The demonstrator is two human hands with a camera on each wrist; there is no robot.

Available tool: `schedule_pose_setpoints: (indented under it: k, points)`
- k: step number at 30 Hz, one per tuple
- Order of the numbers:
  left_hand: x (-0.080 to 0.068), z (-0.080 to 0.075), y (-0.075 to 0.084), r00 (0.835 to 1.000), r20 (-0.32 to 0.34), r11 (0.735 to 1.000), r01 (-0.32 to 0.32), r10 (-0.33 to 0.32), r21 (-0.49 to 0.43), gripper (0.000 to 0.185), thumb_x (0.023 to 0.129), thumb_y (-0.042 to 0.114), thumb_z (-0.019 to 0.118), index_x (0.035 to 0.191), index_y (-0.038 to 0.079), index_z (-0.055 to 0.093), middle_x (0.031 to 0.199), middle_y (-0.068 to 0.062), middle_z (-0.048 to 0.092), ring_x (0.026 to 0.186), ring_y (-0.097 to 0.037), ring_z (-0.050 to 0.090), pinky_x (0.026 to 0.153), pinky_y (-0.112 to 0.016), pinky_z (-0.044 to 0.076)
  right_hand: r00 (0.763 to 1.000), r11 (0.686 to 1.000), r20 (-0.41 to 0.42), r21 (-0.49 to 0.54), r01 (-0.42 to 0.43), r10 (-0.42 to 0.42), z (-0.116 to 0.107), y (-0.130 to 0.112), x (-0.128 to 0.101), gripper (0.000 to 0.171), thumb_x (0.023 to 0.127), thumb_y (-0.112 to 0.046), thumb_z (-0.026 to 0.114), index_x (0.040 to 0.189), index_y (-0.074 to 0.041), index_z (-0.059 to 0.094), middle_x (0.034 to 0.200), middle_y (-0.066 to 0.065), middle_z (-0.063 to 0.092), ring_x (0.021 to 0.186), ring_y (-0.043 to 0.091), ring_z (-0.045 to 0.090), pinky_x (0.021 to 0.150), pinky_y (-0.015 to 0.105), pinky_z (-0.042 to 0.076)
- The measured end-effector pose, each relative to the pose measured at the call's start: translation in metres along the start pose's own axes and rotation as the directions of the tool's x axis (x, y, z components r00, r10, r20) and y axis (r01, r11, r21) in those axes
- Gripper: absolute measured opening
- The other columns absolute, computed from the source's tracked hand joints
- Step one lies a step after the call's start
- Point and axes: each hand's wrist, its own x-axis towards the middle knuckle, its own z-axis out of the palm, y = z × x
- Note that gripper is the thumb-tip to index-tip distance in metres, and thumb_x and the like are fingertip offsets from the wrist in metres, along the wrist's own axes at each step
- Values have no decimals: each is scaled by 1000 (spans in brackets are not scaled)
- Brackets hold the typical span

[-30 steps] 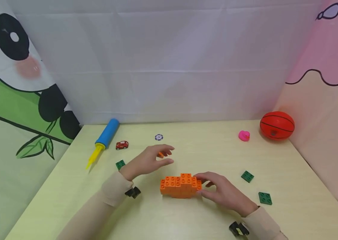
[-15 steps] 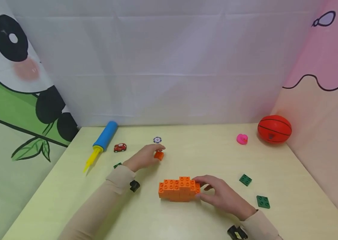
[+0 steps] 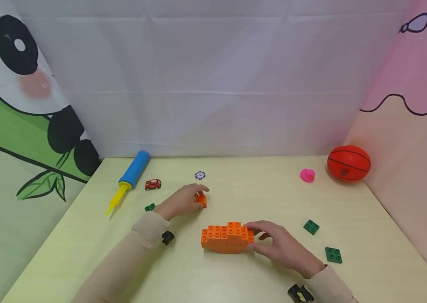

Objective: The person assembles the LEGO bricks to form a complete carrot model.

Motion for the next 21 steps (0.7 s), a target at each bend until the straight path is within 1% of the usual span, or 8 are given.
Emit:
schedule_pose_setpoints:
  k: [3,5,8,11,13,16,18,21]
  points:
    - [-12,-2,8,999,-15,996,-49,48,-70,50,92,15,70,140,12,55,118,-3,63,103,-19,57,95,-36,50,1000,1000,-2,-1,-2,2,1,-1,0,47,93,-37,70,135,-19,59,130,-2,62,112,11,59,90,31,55]
    - [-23,-5,18,994,-51,985,-101,95,-137,50,92,16,69,141,14,54,117,0,63,104,-16,57,94,-36,50,1000,1000,-4,-3,-2,2,1,-1,0,47,93,-38,70,135,-19,59,130,-2,62,112,11,59,89,29,55]
    - [-41,-7,36,977,-124,952,-199,174,-235,50,93,17,70,140,14,54,114,4,63,104,-13,57,93,-37,52,1000,1000,-5,-1,0,0,1,-1,0,47,93,-37,70,135,-19,59,129,-2,62,112,11,59,89,28,55]
    - [-58,-7,53,954,-171,915,-286,246,-283,49,92,16,72,138,14,55,111,7,63,102,-10,57,91,-37,53,1000,1000,-6,1,5,-5,1,-1,0,47,93,-37,70,135,-18,59,129,-2,63,111,10,60,89,28,55]
    - [-68,-6,63,943,-174,897,-326,285,-297,49,91,16,73,138,14,56,111,7,63,102,-8,57,91,-37,53,1000,1000,-9,-3,11,-11,1,0,0,47,93,-37,70,135,-18,59,128,-2,63,110,10,60,88,27,55]
    - [-78,-3,74,931,-153,886,-362,331,-290,49,91,14,72,138,13,55,112,6,62,102,-8,56,91,-36,53,999,1000,-18,-9,26,-26,1,0,-1,48,93,-37,70,135,-18,59,128,-2,64,110,9,61,88,28,55]
    - [-81,-1,79,927,-147,884,-374,345,-281,50,91,13,72,138,13,55,112,5,62,102,-8,56,92,-34,53,999,999,-20,-12,34,-34,1,0,0,48,93,-37,70,135,-18,59,128,-3,64,110,9,61,88,28,56]
    - [-84,2,82,925,-148,884,-378,349,-275,50,91,13,72,138,14,55,114,4,62,103,-9,56,92,-30,52,999,999,-20,-12,39,-40,1,1,0,47,93,-37,70,135,-19,60,127,-3,64,109,9,61,87,28,56]
